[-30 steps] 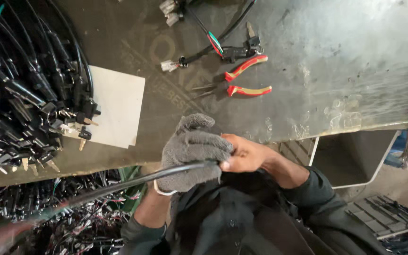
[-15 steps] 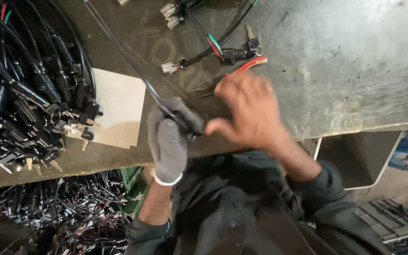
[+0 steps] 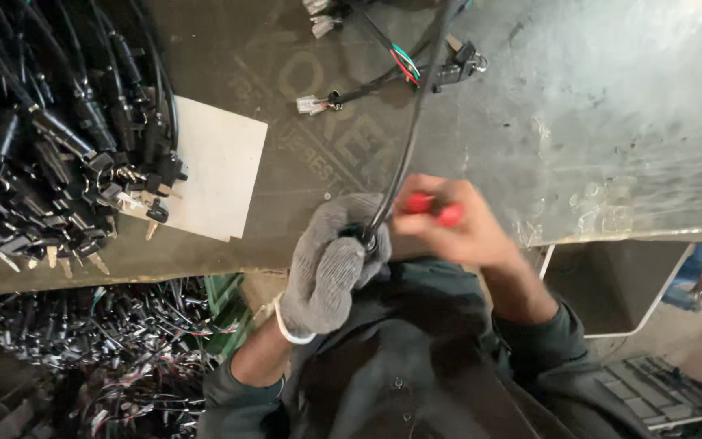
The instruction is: The person holds a black multi-core cable and uses red-handled pliers to strip insulation from its end, pulling off the cut insulation to expose the inner colored wires. They repeat the stripping process on successive cables and gather the finished cables into a pile on the workbench.
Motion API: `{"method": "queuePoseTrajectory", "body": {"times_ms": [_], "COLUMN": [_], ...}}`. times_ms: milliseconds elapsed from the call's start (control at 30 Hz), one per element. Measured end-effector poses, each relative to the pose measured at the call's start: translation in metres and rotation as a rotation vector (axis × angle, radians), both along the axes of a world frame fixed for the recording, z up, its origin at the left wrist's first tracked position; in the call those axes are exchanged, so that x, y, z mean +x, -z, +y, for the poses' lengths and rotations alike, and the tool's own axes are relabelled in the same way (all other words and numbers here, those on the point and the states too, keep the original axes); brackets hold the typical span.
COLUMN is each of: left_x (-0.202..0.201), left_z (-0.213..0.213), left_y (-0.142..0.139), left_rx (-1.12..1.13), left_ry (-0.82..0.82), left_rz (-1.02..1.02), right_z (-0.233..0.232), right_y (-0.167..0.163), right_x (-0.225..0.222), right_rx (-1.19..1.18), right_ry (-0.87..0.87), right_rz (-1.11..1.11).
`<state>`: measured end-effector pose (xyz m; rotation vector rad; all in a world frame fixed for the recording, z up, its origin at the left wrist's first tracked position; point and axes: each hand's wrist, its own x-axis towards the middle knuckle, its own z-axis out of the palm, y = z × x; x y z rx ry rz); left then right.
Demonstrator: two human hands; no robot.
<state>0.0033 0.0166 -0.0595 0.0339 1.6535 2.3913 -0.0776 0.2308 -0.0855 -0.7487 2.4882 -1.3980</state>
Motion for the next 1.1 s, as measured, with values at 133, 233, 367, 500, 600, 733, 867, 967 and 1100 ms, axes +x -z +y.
{"method": "queuePoseTrajectory", "body": {"times_ms": [133,233,367,500,600,733,867,967,1100], "left_x": [0.010,0.009,0.001,0.002,0.007,0.013,0.020,0.023,0.025], "left_z": [0.016,0.015,-0.001,-0.015,-0.013,0.001,0.007,0.006,0.008], "left_y": [-0.013,-0.017,-0.016,-0.012,-0.005,0.011,0.021,0.021,0.020], "left_rx": [-0.004,-0.006,0.055,-0.039,-0.393,-0.713,-0.705,-0.861,-1.166], "left_ry": [-0.134,-0.094,0.004,0.220,0.116,-0.093,-0.141,-0.112,-0.182], "left_rz": [-0.084,-0.153,-0.157,0.058,0.154,0.369,0.373,0.452,0.559], "right_z": [-0.015,-0.020,-0.022,-0.020,-0.017,-0.016,-0.017,-0.017,-0.012], "right_y": [-0.008,-0.009,-0.002,0.006,0.007,0.006,0.006,0.002,-0.005], "right_x": [0.006,0.007,0.001,-0.002,0.005,0.016,0.016,0.017,0.028], "right_rx": [0.014,0.083,0.283,0.126,0.111,0.119,0.158,0.195,0.312], "right_ry": [-0.005,-0.017,-0.029,-0.103,-0.086,-0.036,-0.035,-0.010,0.055], "right_rz": [0.443,0.419,0.382,0.367,0.300,0.237,0.229,0.270,0.267]}}
